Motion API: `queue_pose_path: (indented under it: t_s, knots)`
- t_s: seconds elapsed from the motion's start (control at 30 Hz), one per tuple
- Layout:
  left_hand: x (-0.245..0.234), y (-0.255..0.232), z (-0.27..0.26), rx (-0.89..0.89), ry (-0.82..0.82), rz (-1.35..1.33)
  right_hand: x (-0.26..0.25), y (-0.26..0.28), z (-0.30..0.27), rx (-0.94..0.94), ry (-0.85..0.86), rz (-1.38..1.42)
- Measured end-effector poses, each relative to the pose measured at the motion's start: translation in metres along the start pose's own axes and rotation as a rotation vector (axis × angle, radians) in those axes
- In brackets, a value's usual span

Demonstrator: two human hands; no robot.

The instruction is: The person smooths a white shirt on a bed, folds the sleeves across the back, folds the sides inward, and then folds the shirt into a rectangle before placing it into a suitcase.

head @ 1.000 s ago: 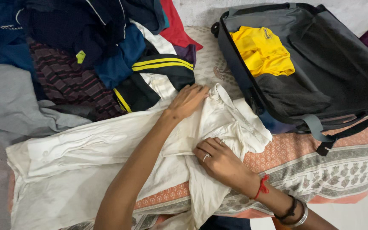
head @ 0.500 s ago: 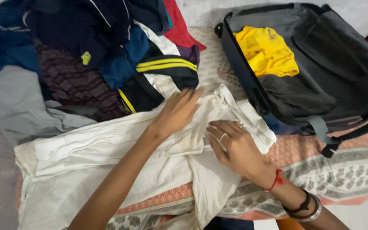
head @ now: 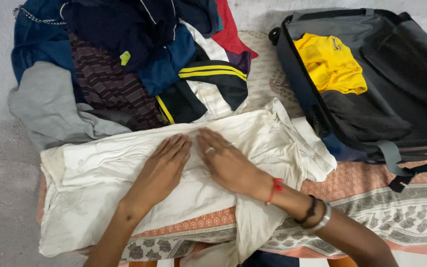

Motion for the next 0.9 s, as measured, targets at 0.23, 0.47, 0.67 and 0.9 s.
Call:
queue_pose_path:
  t_s: [0.23, 0.47, 0.67, 0.9]
  knots:
    - [0.011, 0.015, -0.012, -0.069, 0.029, 0.163, 0.046, -0.011, 0.011, 0.056, 0.109, 0.008]
    - [0.001, 0.044, -0.03, -0.205, 0.031, 0.207, 0.054, -0.045, -0.007, 0.3, 0.299, -0.155]
    - [-0.015, 0.064, -0.055, -0.31, 0.012, 0.237, 0.039, -0.07, -0.019, 0.399, 0.311, -0.115]
    - [-0.03, 0.071, -0.067, -0.368, -0.071, 0.334, 0.002, -0.112, -0.047, 0.518, 0.199, -0.195]
Point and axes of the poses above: each hand's wrist, its own z-axis towards the middle knuckle, its own x-axis out of the palm, y = z × x, the point moved 9 cm from there along z, towards the middle knuckle, and after that the axes turned 3 degrees about -y, right-handed, at the moved point
